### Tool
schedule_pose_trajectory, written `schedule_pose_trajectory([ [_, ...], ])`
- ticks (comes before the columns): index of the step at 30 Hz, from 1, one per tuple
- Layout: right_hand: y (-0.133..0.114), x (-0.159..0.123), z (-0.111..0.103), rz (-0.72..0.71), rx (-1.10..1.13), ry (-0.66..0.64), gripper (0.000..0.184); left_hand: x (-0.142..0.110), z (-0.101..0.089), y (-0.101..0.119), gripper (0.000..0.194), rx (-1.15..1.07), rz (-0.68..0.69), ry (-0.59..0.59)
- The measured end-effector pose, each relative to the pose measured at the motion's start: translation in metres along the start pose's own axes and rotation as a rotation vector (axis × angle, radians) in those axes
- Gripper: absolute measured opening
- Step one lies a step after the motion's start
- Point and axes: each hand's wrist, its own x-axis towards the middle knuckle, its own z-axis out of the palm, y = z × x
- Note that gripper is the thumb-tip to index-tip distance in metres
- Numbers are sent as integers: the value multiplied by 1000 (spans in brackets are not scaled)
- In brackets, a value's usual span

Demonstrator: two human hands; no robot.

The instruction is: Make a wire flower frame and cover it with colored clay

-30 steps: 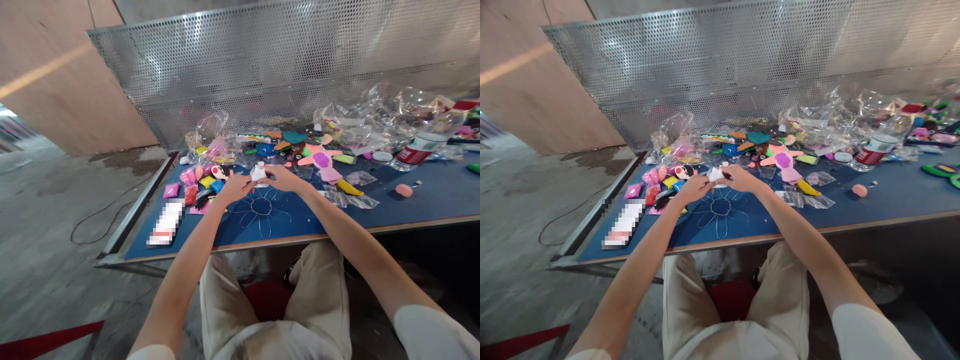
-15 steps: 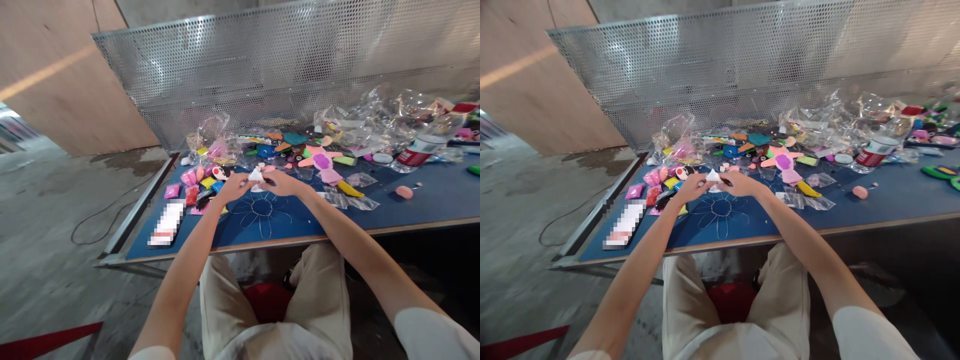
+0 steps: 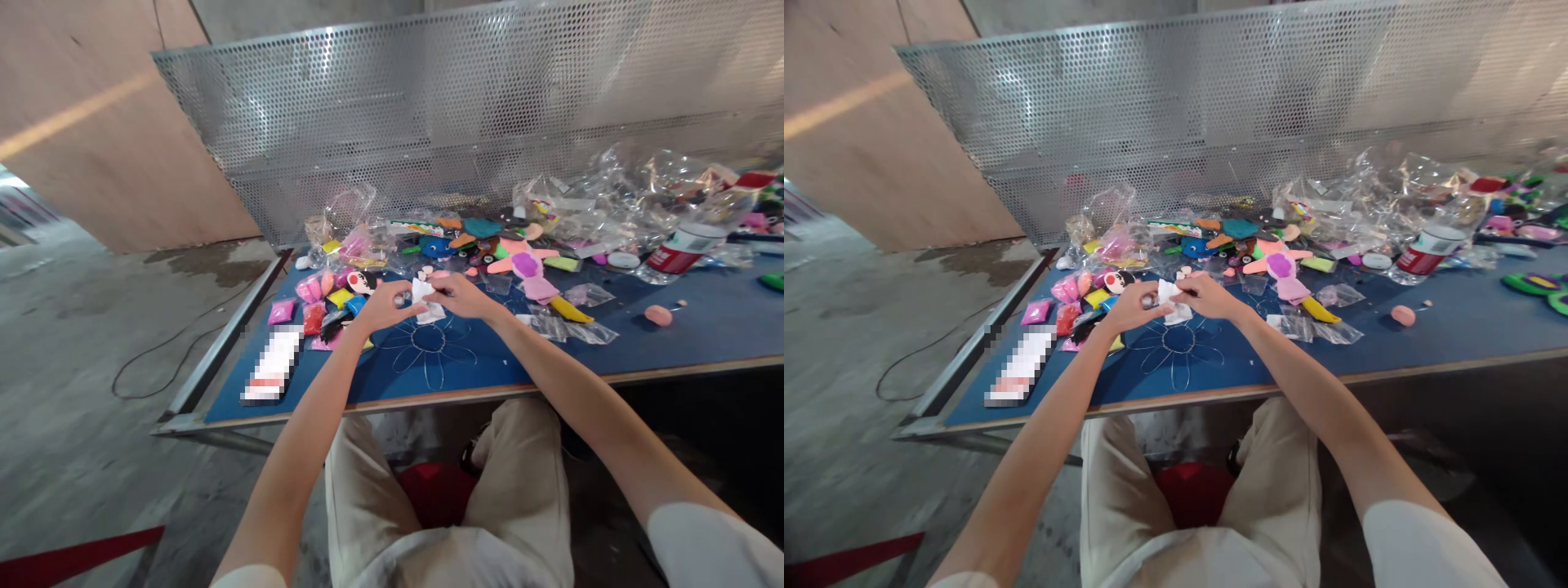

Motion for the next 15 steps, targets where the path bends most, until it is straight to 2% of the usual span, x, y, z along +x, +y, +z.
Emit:
schedule_pose_trajectory([
  [4,5,0,7,25,-63,32,45,1,4,4,57,-37,-69,128],
  [7,9,-1,4,102,-112,62,43,2,6,2,55,-71,-148,149],
  [9,11,-3,0,141,-104,103,34,1,7,0,49,-72,-194,174],
  [10,11,-3,-2,141,-84,129,36,1,7,-2,44,-68,-210,189],
  [12,11,-4,-4,94,-28,168,55,1,7,-4,34,-60,-235,206],
  [13,10,-4,-4,55,1,170,63,1,7,-5,38,-57,-243,205],
  [15,7,-2,-1,-13,49,141,66,2,9,-6,57,-56,-260,193],
])
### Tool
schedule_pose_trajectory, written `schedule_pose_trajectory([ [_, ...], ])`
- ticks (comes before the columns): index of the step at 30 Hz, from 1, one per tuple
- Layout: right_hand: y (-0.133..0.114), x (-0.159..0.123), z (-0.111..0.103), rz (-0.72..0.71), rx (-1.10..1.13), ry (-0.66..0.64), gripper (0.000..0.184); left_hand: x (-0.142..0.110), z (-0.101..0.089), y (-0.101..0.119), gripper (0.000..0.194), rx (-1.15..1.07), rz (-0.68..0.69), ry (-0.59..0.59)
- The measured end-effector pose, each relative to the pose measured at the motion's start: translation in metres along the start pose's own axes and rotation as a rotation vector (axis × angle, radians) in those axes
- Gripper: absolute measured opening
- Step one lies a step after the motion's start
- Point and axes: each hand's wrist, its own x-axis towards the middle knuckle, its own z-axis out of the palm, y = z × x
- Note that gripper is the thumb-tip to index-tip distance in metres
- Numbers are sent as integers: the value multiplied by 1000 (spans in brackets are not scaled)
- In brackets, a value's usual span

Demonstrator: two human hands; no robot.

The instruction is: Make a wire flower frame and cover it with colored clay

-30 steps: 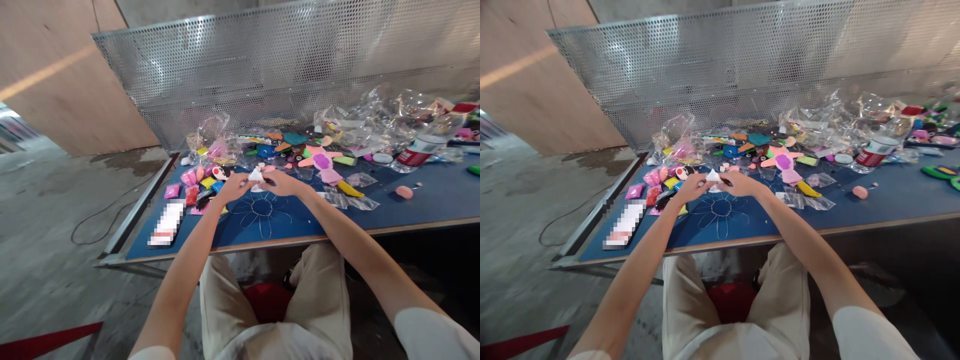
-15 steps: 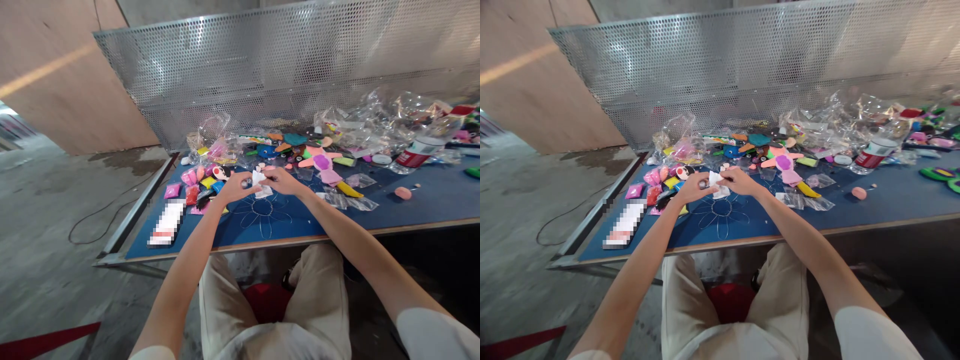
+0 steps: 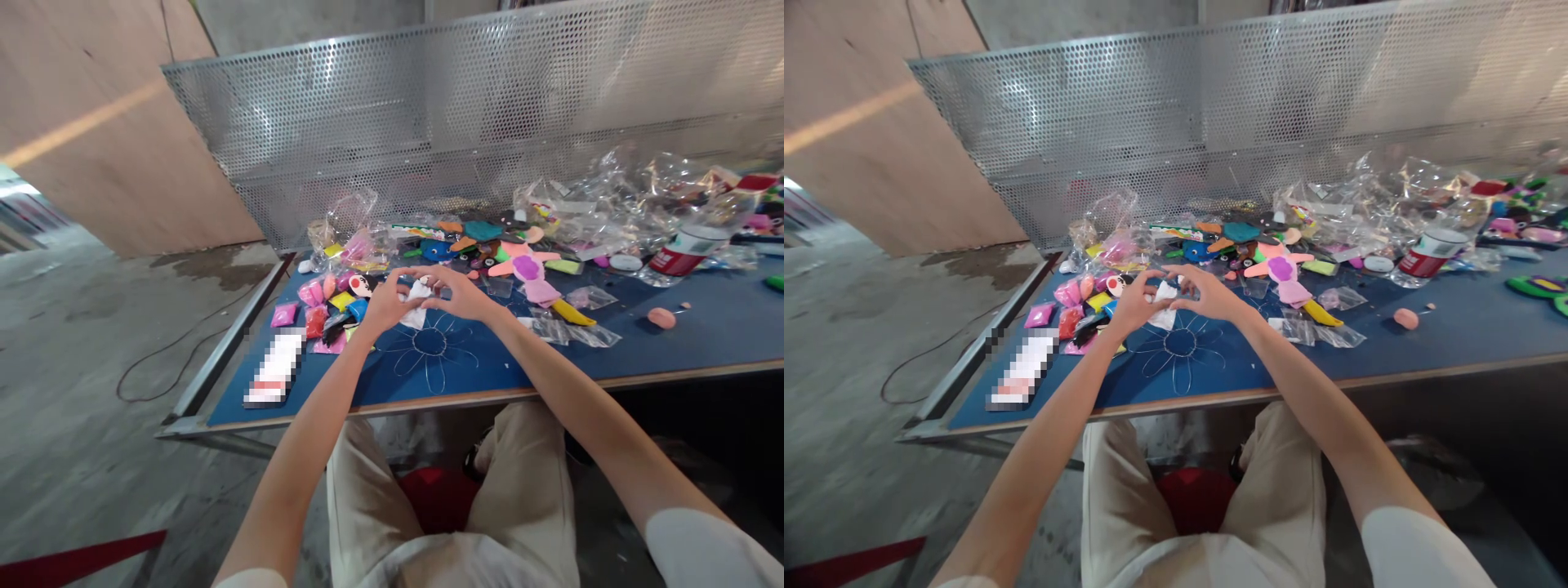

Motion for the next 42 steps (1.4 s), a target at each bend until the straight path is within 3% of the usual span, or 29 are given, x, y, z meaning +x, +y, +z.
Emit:
schedule_pose_trajectory([
  [5,-2,4,10,-52,-24,-57,39,0,5,3,72,17,-24,-49],
  [10,4,4,9,7,-33,92,21,0,2,6,75,5,-81,-65],
  [13,17,4,-4,54,-65,361,27,1,-5,4,70,25,-104,-60],
  [16,41,4,-23,146,-78,835,41,2,-11,-3,61,89,-159,-9],
  [18,55,3,-33,194,-40,955,46,4,-12,-9,53,110,-172,43],
  [21,59,2,-34,219,36,850,48,8,-9,-20,48,140,-115,148],
  [25,35,3,-16,165,-55,621,45,13,-7,-32,61,144,0,334],
  [28,16,5,-2,79,-121,533,42,12,-6,-33,59,36,26,397],
  [32,4,3,9,7,-141,359,43,9,1,-22,42,-292,-16,247],
  [35,-1,1,13,6,-175,261,43,8,8,-9,47,-579,-100,85],
  [38,-5,0,17,-19,-223,269,42,7,10,1,62,-725,-225,-58],
  [42,-7,3,22,-102,-268,292,41,4,10,7,66,-874,-265,-207],
])
